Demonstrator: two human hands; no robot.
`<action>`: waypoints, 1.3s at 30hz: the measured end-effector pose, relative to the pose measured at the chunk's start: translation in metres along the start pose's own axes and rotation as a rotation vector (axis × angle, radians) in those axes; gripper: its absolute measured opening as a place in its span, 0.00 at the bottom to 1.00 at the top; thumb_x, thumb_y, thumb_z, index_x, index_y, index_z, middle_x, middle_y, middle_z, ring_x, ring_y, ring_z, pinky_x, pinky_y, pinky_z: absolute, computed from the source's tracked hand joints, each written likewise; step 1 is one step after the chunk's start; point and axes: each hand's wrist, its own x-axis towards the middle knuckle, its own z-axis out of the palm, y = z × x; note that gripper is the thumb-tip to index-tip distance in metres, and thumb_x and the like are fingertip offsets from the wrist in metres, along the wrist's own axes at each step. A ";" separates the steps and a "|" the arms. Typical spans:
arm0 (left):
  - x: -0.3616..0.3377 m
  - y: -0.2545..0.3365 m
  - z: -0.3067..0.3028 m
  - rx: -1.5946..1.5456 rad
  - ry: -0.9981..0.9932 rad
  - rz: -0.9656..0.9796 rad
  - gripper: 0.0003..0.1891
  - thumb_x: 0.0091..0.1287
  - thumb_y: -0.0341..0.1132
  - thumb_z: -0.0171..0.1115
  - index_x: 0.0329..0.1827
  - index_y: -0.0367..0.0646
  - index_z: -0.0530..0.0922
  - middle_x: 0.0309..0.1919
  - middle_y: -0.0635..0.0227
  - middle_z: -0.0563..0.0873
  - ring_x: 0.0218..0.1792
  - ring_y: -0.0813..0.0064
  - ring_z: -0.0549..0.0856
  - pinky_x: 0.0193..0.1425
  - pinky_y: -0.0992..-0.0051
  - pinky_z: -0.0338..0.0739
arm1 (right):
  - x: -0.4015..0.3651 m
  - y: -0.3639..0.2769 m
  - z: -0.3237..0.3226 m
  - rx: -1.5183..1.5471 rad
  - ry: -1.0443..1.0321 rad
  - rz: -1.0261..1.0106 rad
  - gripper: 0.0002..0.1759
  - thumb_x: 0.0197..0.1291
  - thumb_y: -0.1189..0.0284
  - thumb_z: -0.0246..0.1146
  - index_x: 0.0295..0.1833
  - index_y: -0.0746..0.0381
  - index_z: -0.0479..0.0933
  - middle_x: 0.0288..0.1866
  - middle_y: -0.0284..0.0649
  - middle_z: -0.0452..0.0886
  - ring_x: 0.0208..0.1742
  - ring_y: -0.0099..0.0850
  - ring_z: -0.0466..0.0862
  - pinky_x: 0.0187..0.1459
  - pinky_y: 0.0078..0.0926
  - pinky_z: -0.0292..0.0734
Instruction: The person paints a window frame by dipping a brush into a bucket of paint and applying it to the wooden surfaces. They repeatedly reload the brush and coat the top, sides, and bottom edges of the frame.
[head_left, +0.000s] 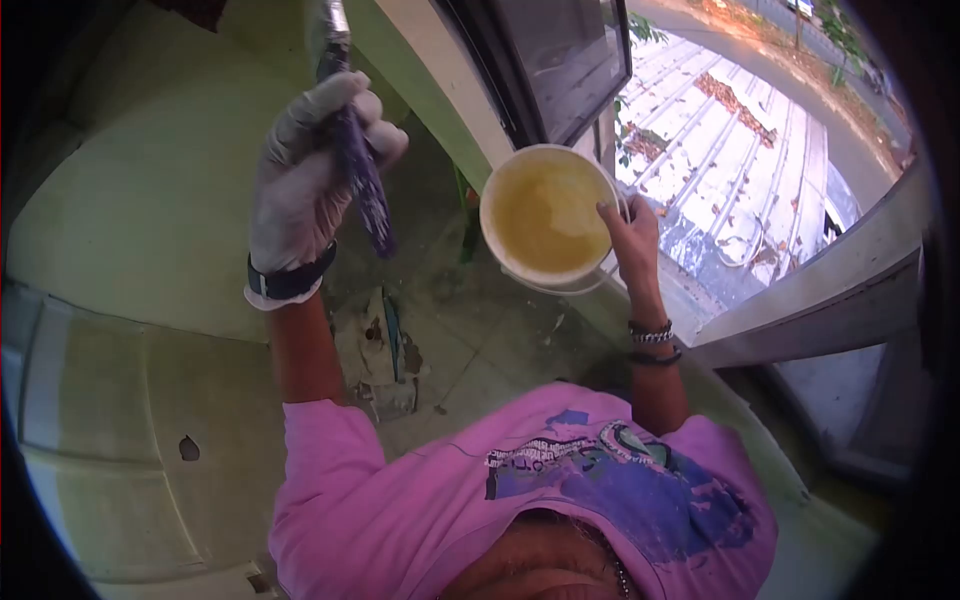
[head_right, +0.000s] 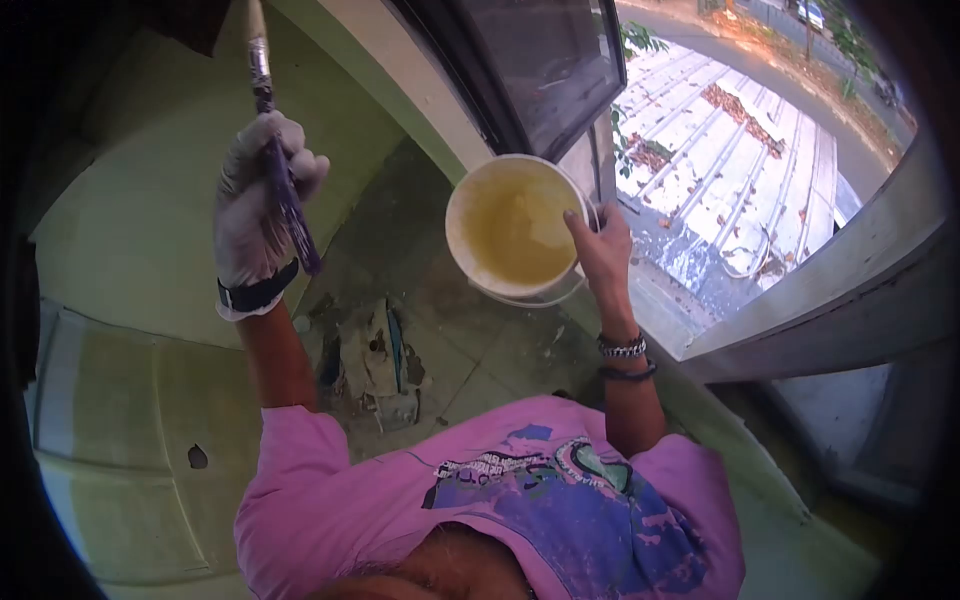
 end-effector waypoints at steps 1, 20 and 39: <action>-0.005 -0.007 -0.005 0.008 -0.095 -0.026 0.23 0.60 0.14 0.46 0.59 0.33 0.71 0.46 0.60 0.77 0.46 0.70 0.80 0.57 0.70 0.76 | 0.002 -0.001 0.005 -0.017 0.015 -0.007 0.19 0.49 0.62 0.67 0.31 0.68 0.72 0.22 0.38 0.75 0.25 0.24 0.73 0.28 0.26 0.70; -0.095 -0.134 -0.011 0.545 -0.012 -0.471 0.08 0.64 0.28 0.52 0.41 0.38 0.78 0.32 0.70 0.82 0.30 0.84 0.81 0.38 0.83 0.76 | -0.043 -0.013 0.034 -0.239 0.160 0.015 0.19 0.46 0.63 0.67 0.30 0.68 0.72 0.23 0.39 0.76 0.26 0.25 0.74 0.31 0.25 0.71; -0.032 -0.246 -0.049 0.970 -0.184 -0.561 0.13 0.56 0.39 0.54 0.27 0.36 0.78 0.27 0.52 0.81 0.31 0.53 0.80 0.38 0.62 0.74 | -0.046 -0.010 0.052 -0.364 0.037 0.000 0.19 0.45 0.63 0.67 0.32 0.69 0.73 0.26 0.47 0.79 0.28 0.33 0.79 0.36 0.31 0.74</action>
